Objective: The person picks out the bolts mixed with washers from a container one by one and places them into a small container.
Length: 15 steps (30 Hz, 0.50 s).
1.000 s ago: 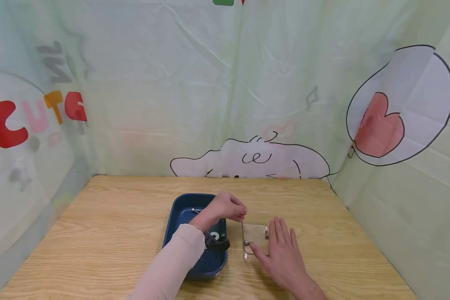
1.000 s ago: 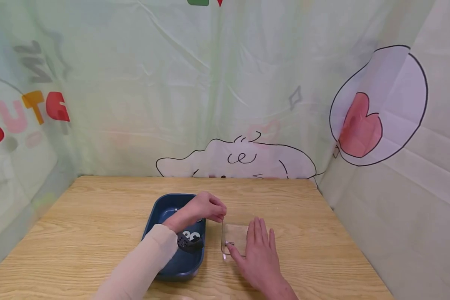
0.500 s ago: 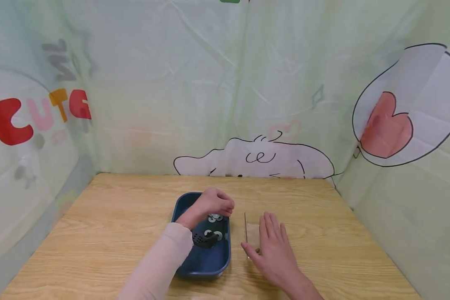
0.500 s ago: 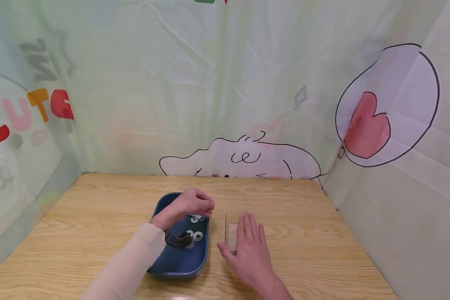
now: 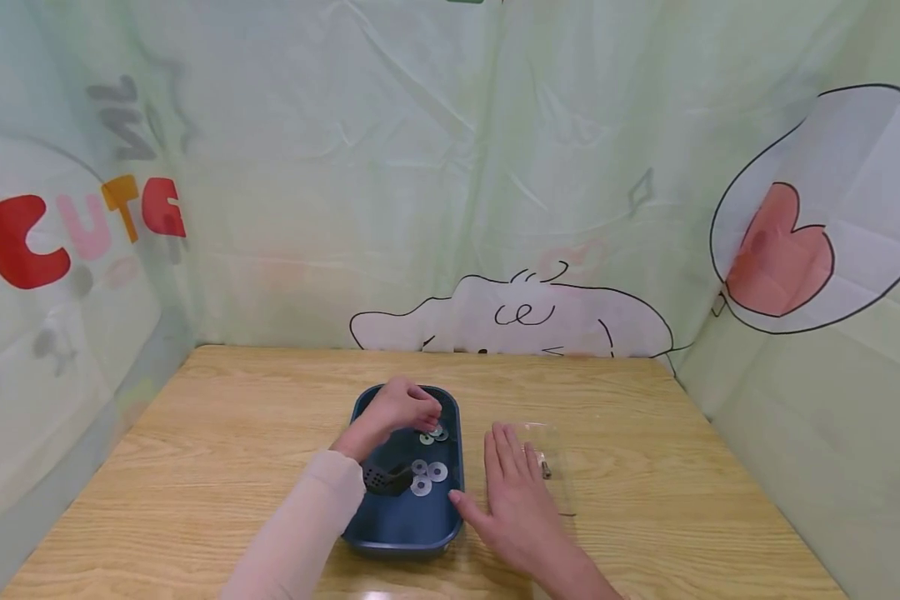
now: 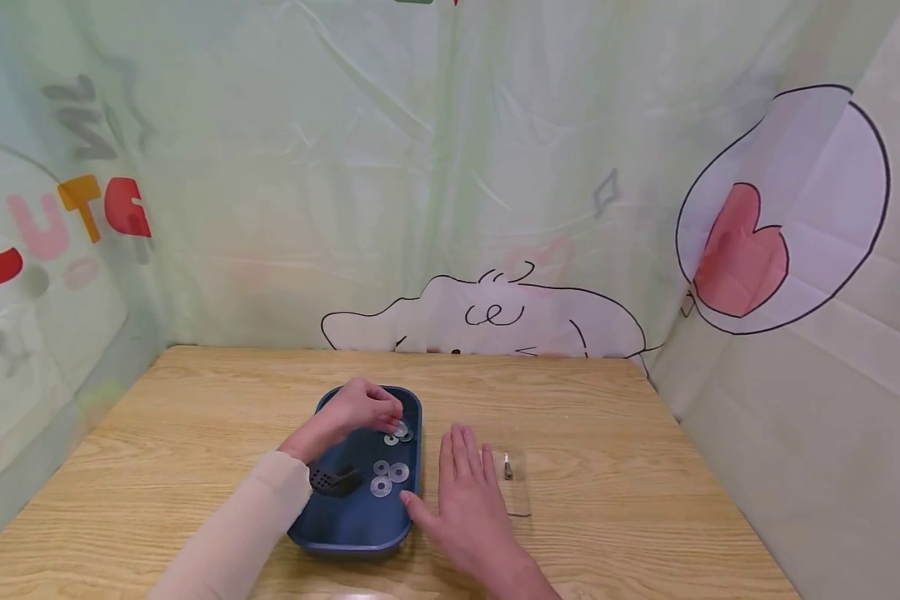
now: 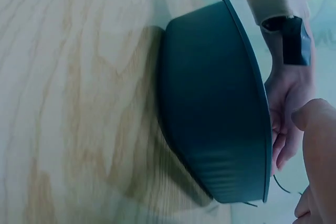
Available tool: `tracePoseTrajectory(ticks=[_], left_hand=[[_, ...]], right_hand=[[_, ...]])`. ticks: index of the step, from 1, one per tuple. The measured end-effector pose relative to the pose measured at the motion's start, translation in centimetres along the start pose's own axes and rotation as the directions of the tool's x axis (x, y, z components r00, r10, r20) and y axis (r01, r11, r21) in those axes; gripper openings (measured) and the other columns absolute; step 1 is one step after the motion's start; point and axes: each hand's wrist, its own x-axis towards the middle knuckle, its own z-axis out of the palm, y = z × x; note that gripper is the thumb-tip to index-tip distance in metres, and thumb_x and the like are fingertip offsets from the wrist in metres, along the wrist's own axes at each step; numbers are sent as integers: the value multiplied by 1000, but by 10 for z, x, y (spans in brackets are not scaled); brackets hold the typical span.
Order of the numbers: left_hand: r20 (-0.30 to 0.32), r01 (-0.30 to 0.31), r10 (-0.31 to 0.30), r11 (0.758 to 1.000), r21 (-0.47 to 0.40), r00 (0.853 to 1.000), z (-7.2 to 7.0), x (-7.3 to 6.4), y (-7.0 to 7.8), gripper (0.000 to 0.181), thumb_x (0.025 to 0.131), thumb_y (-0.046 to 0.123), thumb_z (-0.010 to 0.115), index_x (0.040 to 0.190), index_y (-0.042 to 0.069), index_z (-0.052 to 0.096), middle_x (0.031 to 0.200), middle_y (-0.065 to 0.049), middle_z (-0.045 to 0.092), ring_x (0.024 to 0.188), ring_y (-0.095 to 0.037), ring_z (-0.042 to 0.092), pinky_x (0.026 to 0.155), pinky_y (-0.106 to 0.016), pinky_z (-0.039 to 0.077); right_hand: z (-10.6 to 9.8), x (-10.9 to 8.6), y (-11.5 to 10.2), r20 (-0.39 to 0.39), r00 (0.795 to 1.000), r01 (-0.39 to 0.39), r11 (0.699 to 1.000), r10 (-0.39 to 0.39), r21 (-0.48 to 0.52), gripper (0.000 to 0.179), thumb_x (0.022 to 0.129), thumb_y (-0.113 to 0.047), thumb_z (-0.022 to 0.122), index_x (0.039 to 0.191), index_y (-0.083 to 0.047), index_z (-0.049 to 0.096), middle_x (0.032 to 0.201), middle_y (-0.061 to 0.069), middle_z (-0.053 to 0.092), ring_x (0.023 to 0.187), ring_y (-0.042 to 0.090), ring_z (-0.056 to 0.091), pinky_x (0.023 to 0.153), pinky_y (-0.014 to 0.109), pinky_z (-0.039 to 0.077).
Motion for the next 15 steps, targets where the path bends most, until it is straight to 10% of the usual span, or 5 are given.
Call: tracePoseTrajectory(ticks=[15], left_hand=[[-123,82,-75,995,50,990,-7,-1,-23,19,94,10,65,104,-4,73,92,-15,75,80,-21,76,80,-33,62]], right_hand=[[20,3,-22,117,993,26,1000,-26,2,101,89,-72,48,156,-2,23,166,15,15,155,32,9,125,58,10]])
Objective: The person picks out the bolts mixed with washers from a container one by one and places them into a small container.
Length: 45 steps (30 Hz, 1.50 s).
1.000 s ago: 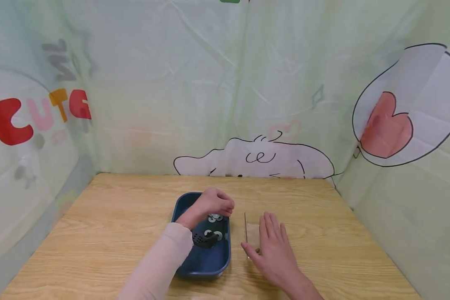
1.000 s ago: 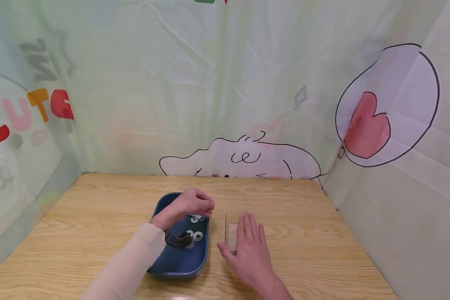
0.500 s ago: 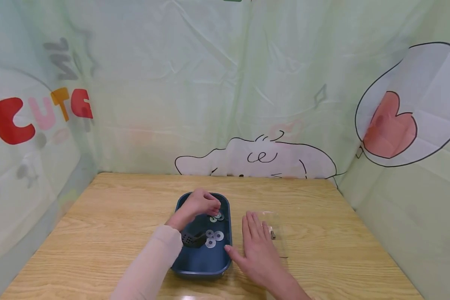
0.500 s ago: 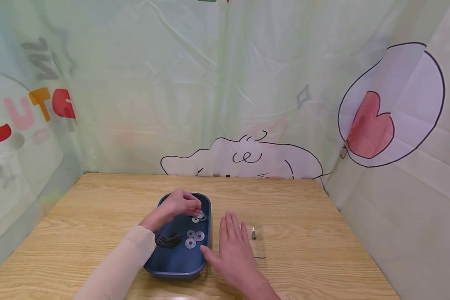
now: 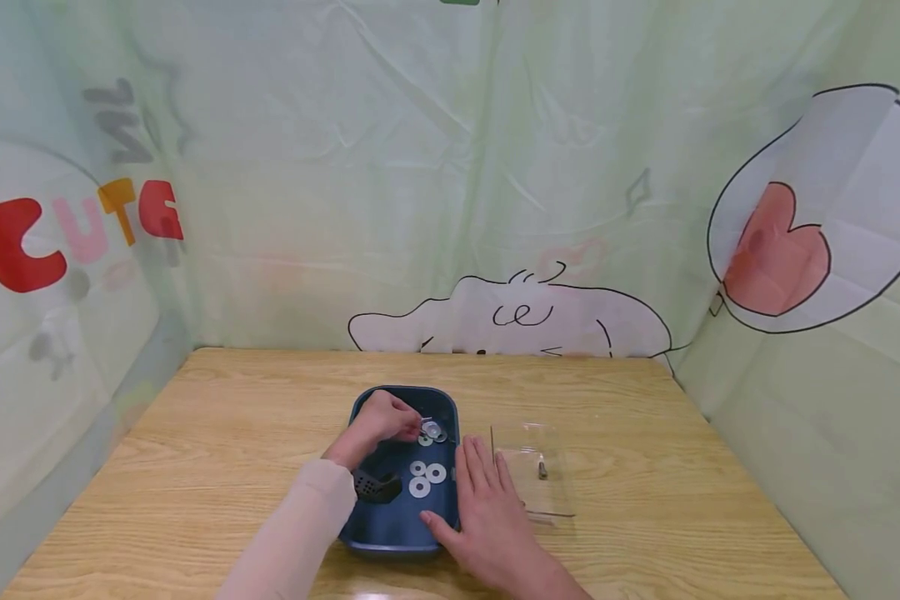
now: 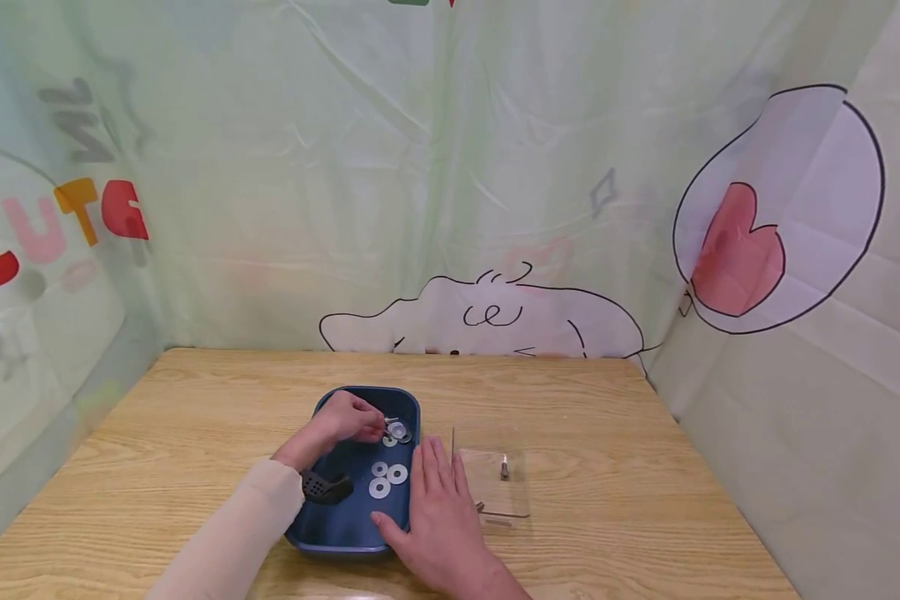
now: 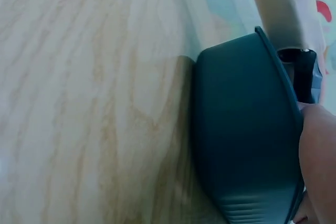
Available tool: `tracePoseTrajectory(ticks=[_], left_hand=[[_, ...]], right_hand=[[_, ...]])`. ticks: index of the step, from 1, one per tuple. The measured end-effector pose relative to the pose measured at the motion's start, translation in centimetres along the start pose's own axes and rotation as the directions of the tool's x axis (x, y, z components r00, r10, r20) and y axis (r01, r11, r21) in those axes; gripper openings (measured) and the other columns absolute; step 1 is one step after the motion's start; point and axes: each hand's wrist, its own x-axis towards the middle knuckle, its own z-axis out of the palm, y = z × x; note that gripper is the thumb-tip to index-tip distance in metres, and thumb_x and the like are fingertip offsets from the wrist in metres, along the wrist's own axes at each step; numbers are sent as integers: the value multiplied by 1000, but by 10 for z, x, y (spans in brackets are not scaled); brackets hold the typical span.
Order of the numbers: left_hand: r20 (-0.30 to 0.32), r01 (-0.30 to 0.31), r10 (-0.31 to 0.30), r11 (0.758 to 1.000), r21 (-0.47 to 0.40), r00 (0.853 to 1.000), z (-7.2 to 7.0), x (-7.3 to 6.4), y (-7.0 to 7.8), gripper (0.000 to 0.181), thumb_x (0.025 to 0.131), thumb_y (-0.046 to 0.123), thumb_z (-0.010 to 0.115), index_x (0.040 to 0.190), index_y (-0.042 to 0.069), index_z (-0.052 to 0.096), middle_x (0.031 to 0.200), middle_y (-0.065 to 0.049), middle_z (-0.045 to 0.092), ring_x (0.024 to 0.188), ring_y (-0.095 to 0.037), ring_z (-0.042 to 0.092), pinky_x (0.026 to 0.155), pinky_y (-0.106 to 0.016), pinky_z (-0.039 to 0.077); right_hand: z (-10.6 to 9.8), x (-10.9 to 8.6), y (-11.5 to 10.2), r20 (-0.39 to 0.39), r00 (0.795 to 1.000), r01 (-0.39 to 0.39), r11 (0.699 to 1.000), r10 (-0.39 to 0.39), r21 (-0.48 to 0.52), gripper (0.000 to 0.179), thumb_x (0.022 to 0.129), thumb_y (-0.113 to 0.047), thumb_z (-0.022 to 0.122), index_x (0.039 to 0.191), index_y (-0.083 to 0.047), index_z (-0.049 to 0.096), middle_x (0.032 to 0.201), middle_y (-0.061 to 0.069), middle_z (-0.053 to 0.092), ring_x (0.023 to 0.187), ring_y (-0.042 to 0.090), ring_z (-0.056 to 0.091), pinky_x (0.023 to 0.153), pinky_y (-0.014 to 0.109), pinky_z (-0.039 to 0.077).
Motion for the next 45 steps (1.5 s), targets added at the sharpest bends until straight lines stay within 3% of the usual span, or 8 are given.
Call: tracePoseTrajectory(ticks=[14,25,40,45], left_hand=[[-37,35,-33,999,34,999,2,7,-10,23,94,10,66,109,-6,69,95,-16,73,81,-21,75,77,-30,62],[-29,43,-41,996,74,999,15,16,-9,23,94,11,66,110,-5,70,89,-12,74,77,-20,75,77,-31,62],[20,26,-28,996,81,999,30,14,-5,18,93,11,68,106,0,73,90,-11,73,75,-17,73,80,-33,62],[50,-7,2,995,95,999,33,11,-2,16,93,10,68,103,0,75,89,-11,74,75,-18,74,83,-35,62]], right_hand=[[4,-1,-1,8,1000,-17,1000,17,-10,97,89,-71,49,156,-4,25,166,14,15,155,33,10,125,58,11],[5,0,0,0,1000,6,1000,-6,-5,95,91,-68,48,156,-2,25,166,15,16,155,33,10,125,59,12],[3,1,-1,28,1000,-2,1000,2,4,95,90,-68,49,156,-3,25,166,15,16,155,33,11,124,59,12],[3,1,0,29,1000,-6,1000,6,11,94,90,-67,49,156,-4,25,166,14,15,155,33,10,124,59,11]])
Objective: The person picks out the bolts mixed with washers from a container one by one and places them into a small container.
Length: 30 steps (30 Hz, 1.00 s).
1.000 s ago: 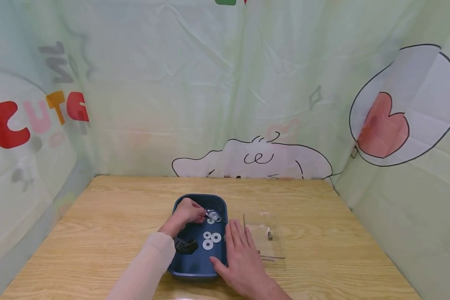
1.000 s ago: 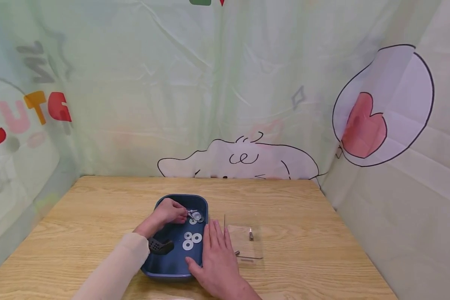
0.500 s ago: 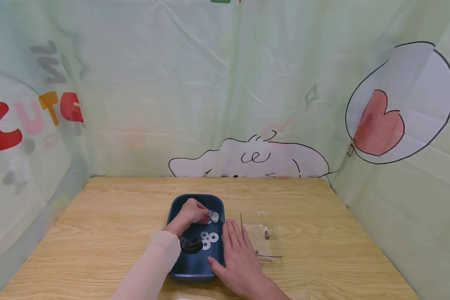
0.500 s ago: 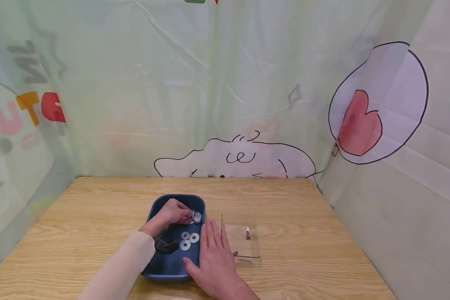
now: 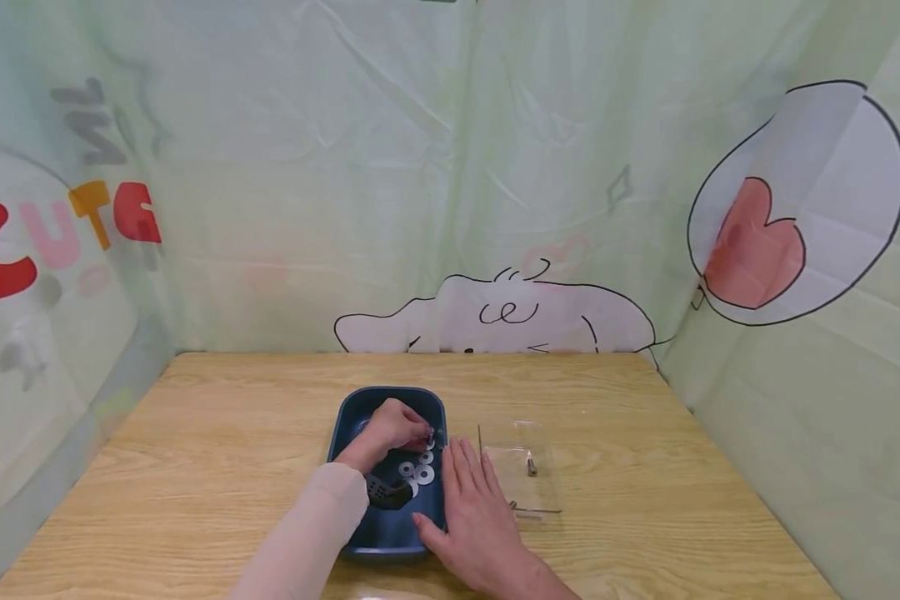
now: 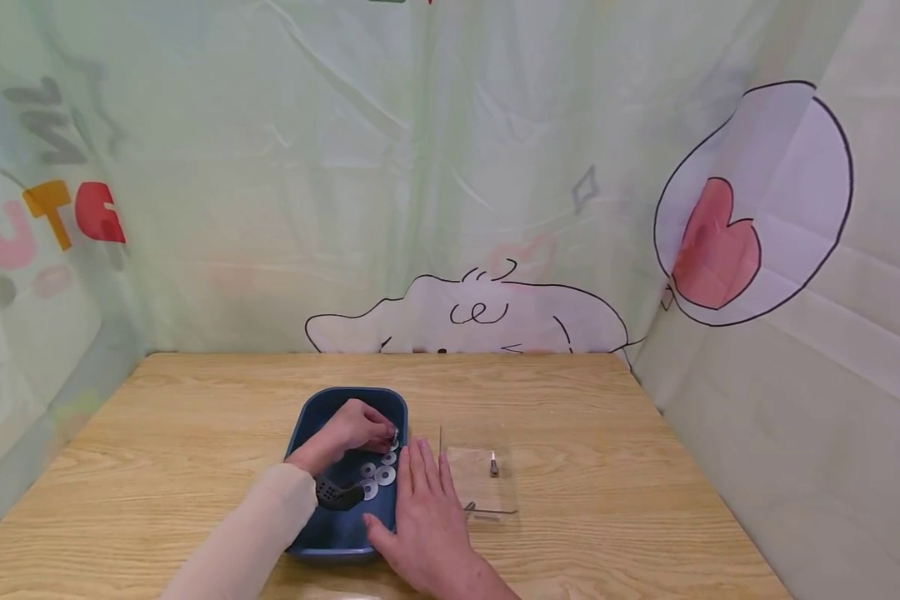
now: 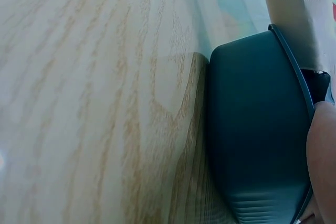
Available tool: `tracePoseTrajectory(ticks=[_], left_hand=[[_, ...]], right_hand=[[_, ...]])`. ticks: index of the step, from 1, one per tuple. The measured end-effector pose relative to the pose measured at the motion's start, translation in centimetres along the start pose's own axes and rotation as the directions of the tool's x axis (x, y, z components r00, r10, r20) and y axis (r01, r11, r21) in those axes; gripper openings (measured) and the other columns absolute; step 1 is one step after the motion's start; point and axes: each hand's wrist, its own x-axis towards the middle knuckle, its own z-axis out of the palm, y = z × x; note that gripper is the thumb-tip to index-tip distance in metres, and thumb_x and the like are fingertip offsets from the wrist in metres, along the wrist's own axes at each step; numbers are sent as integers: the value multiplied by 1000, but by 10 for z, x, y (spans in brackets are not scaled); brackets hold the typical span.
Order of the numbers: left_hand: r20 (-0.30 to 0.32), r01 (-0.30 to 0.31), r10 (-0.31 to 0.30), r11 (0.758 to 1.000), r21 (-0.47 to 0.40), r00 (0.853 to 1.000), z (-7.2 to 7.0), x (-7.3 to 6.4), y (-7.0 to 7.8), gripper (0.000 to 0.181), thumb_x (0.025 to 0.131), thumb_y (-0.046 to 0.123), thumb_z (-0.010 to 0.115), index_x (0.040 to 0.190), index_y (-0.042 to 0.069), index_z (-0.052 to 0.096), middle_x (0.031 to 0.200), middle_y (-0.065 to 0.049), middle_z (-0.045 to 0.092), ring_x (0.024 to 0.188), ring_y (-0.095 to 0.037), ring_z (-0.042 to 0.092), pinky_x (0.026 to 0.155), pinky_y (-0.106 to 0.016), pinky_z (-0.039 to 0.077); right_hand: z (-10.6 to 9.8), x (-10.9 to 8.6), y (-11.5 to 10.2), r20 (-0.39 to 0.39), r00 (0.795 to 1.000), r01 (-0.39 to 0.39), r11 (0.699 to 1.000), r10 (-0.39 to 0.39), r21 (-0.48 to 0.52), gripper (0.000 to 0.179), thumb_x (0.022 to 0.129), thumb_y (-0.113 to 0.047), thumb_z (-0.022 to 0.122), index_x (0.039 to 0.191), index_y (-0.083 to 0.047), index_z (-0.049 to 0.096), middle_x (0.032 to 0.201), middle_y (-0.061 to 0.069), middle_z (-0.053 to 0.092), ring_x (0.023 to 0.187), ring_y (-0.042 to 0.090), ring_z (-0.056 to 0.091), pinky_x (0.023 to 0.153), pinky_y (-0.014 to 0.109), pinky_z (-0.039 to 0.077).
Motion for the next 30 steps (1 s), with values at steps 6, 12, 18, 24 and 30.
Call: tracePoseTrajectory(ticks=[6,12,18,24,30], left_hand=[[-3,5,-4,999,34,1000,1,-1,4,15,92,9,69,102,0,75,88,-11,73,74,-18,73,87,-37,61],[-9,10,-10,999,39,1000,3,1,4,16,91,9,69,103,-1,74,87,-11,73,75,-19,73,87,-39,61],[-18,26,-25,999,35,1000,6,1,7,16,92,10,69,102,-1,74,86,-10,72,74,-18,73,94,-46,57],[9,39,-40,999,17,999,5,-2,6,15,91,11,69,100,-1,75,86,-11,74,78,-21,74,97,-48,55],[52,62,-61,998,-14,997,3,-4,7,15,92,11,69,98,-1,75,84,-12,75,76,-21,75,93,-44,58]], right_hand=[[0,1,-1,1,1000,-2,1000,2,3,93,91,-67,49,156,-4,26,166,14,15,155,33,9,125,59,10],[-1,1,-1,5,1000,-2,1000,2,4,94,90,-67,49,155,-3,26,166,14,15,155,33,10,125,59,10],[-1,1,0,7,1000,-9,1000,8,9,95,90,-67,50,156,-3,25,166,15,15,155,33,9,124,59,11],[-1,1,-2,25,999,-28,1000,27,15,96,89,-68,52,156,-4,25,167,14,14,155,34,10,124,60,11],[0,0,-1,18,1000,-25,999,24,21,96,88,-68,52,155,-4,26,166,14,15,155,34,10,124,60,11]])
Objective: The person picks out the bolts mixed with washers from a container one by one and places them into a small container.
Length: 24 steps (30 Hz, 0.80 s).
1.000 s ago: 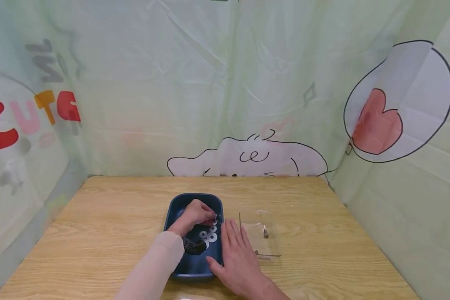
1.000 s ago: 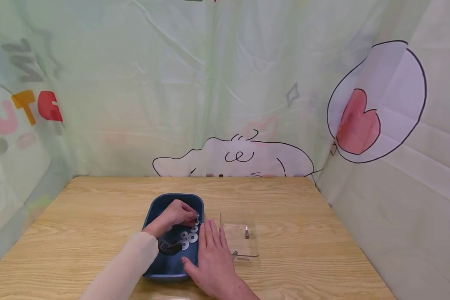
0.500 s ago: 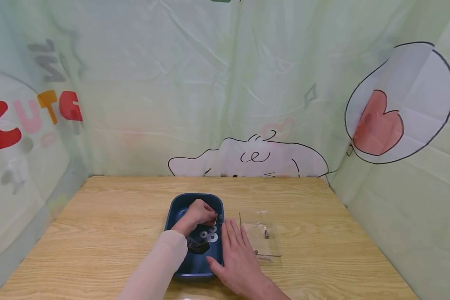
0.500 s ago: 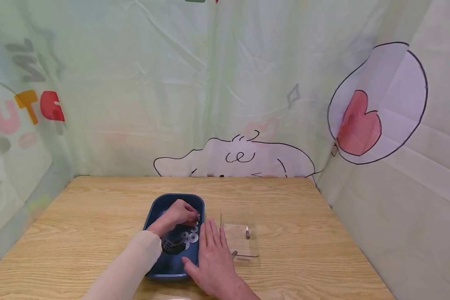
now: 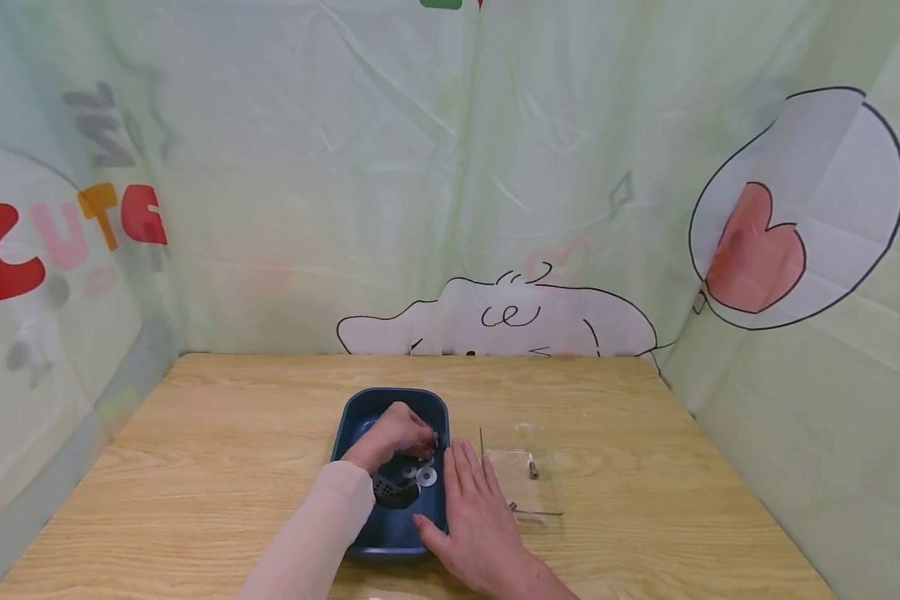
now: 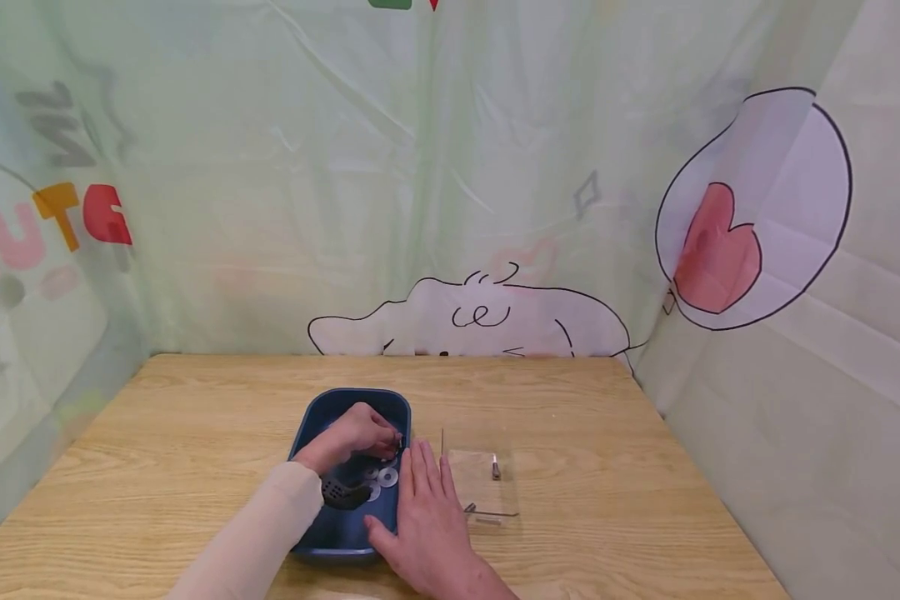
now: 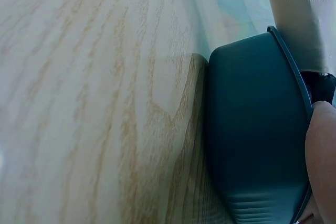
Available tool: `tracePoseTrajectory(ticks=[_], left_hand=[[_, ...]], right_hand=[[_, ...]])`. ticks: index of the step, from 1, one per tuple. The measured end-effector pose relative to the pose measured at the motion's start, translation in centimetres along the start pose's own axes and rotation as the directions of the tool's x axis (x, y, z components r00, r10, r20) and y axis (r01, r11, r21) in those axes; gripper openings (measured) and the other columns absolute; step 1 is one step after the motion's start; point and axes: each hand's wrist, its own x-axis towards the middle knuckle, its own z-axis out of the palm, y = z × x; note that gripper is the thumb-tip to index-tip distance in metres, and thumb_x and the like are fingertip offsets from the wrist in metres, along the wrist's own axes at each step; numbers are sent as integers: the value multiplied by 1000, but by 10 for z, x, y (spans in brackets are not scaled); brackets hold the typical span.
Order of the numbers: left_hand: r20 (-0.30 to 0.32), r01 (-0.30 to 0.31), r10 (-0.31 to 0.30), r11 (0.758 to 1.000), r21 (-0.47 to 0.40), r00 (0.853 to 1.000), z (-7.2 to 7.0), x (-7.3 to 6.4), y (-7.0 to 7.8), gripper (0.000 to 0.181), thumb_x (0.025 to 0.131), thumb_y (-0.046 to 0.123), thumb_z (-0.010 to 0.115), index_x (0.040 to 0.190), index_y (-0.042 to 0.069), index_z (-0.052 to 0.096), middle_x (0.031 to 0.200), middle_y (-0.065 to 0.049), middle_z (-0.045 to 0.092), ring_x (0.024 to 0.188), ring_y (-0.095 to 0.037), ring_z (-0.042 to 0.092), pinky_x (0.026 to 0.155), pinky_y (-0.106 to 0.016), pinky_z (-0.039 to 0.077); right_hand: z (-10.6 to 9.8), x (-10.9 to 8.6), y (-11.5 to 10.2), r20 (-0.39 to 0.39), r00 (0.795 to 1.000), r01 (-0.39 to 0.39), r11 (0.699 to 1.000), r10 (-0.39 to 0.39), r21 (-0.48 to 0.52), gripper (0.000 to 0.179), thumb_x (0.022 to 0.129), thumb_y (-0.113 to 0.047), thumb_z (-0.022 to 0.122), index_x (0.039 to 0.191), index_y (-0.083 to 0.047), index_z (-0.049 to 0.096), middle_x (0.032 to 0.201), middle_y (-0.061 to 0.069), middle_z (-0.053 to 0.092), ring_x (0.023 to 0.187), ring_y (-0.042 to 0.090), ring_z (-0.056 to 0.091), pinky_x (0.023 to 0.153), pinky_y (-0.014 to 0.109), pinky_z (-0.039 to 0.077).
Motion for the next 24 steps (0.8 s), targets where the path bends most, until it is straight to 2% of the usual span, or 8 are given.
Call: tracePoseTrajectory(ticks=[7,14,24], left_hand=[[49,-27,28,999,-33,998,-2,-3,4,15,92,9,68,98,-2,76,82,-12,74,71,-18,75,73,-30,63],[34,-38,39,998,-43,999,-3,-5,5,15,93,8,66,100,-2,75,84,-12,74,76,-21,76,74,-31,63],[50,-78,83,993,-90,995,-6,-6,4,17,95,10,65,106,0,73,90,-13,74,76,-20,75,75,-33,63]], right_hand=[[0,2,0,-2,1000,13,1000,-13,-11,97,89,-69,50,155,-3,25,166,15,15,155,34,10,124,60,11],[-1,4,0,-10,1000,24,1000,-24,-16,97,90,-70,48,156,-3,24,166,15,15,155,33,10,124,59,12],[-2,3,4,1,1000,26,1000,-26,-6,99,91,-73,44,157,-4,21,167,15,13,155,33,9,125,59,10]])
